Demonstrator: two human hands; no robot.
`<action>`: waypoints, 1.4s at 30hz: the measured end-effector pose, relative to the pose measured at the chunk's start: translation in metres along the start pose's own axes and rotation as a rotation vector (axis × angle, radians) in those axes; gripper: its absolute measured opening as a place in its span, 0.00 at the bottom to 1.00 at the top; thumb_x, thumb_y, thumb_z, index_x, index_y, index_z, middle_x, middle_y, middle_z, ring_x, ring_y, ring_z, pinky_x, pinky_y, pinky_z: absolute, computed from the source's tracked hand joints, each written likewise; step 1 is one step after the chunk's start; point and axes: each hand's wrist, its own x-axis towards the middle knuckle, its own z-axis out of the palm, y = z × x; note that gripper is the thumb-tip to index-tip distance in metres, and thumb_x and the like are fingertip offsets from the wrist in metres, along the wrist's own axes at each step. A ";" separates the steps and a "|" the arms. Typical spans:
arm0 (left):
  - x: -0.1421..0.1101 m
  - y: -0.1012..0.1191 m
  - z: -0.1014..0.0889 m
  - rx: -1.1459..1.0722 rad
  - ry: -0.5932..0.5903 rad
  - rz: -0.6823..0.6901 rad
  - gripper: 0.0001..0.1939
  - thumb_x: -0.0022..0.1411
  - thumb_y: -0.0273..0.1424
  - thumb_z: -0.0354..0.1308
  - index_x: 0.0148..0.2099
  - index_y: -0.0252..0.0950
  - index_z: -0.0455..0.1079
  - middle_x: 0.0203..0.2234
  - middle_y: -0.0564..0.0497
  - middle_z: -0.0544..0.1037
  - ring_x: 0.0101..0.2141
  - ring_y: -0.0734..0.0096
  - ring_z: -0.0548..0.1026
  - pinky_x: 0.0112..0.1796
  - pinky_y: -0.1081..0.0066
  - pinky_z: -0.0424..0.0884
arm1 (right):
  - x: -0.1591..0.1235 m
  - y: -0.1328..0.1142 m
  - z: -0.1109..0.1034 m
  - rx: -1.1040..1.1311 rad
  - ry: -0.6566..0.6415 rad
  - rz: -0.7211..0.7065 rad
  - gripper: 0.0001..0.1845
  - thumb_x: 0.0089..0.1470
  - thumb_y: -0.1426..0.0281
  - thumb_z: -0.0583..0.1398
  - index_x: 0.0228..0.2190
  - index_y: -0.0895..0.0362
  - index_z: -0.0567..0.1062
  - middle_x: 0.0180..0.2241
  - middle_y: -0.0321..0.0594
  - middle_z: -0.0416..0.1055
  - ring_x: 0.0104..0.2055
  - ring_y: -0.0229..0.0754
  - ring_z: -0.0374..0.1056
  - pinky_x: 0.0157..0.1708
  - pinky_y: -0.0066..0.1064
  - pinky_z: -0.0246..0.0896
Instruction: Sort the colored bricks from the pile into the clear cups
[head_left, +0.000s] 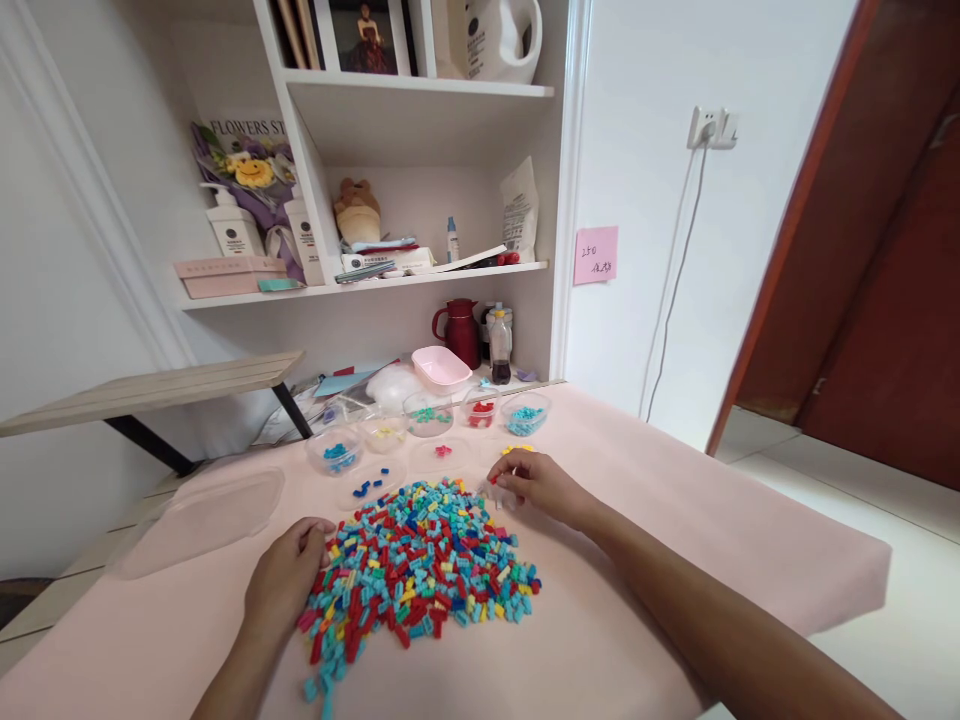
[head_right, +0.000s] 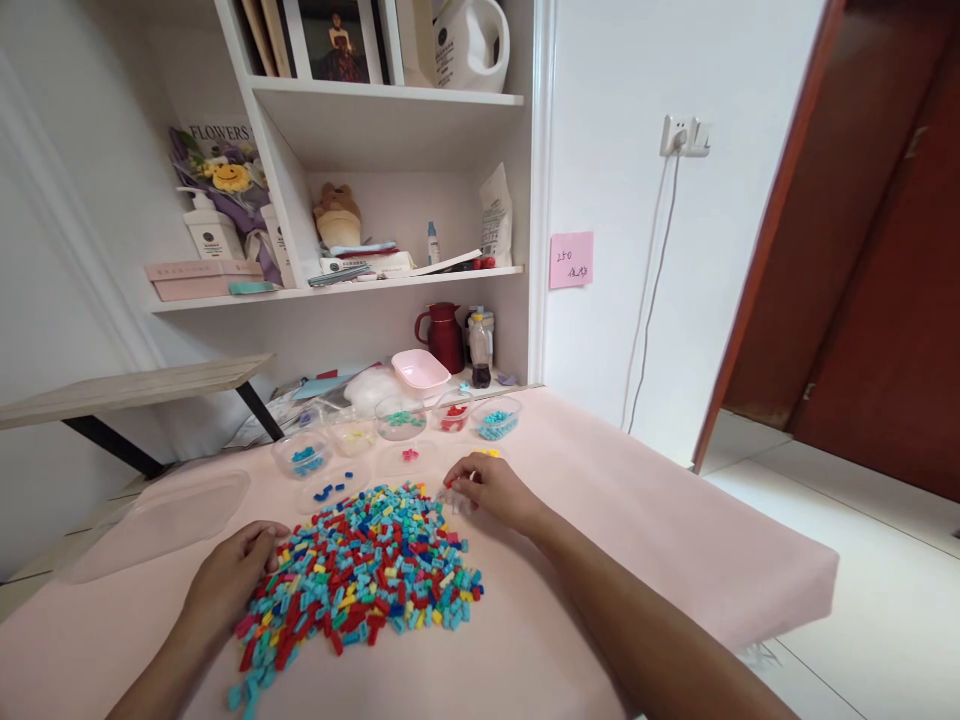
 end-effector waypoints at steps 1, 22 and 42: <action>0.000 0.000 0.000 0.006 0.003 0.000 0.16 0.56 0.43 0.48 0.36 0.42 0.74 0.18 0.55 0.76 0.24 0.64 0.75 0.24 0.71 0.63 | 0.000 0.000 -0.002 0.006 0.048 0.015 0.09 0.53 0.67 0.58 0.33 0.57 0.77 0.33 0.39 0.71 0.26 0.36 0.66 0.26 0.27 0.62; 0.001 0.000 0.000 0.157 -0.058 0.007 0.18 0.60 0.44 0.44 0.40 0.44 0.73 0.22 0.56 0.77 0.29 0.64 0.76 0.30 0.70 0.64 | 0.000 0.002 -0.009 0.366 -0.063 0.115 0.16 0.47 0.59 0.66 0.33 0.57 0.77 0.40 0.42 0.74 0.42 0.43 0.68 0.45 0.37 0.63; -0.007 0.013 -0.003 0.228 -0.035 0.008 0.16 0.61 0.40 0.44 0.36 0.45 0.73 0.25 0.55 0.79 0.33 0.64 0.77 0.31 0.72 0.63 | 0.045 0.004 -0.030 0.456 0.221 0.115 0.14 0.44 0.62 0.66 0.31 0.57 0.76 0.28 0.37 0.71 0.28 0.36 0.66 0.27 0.28 0.61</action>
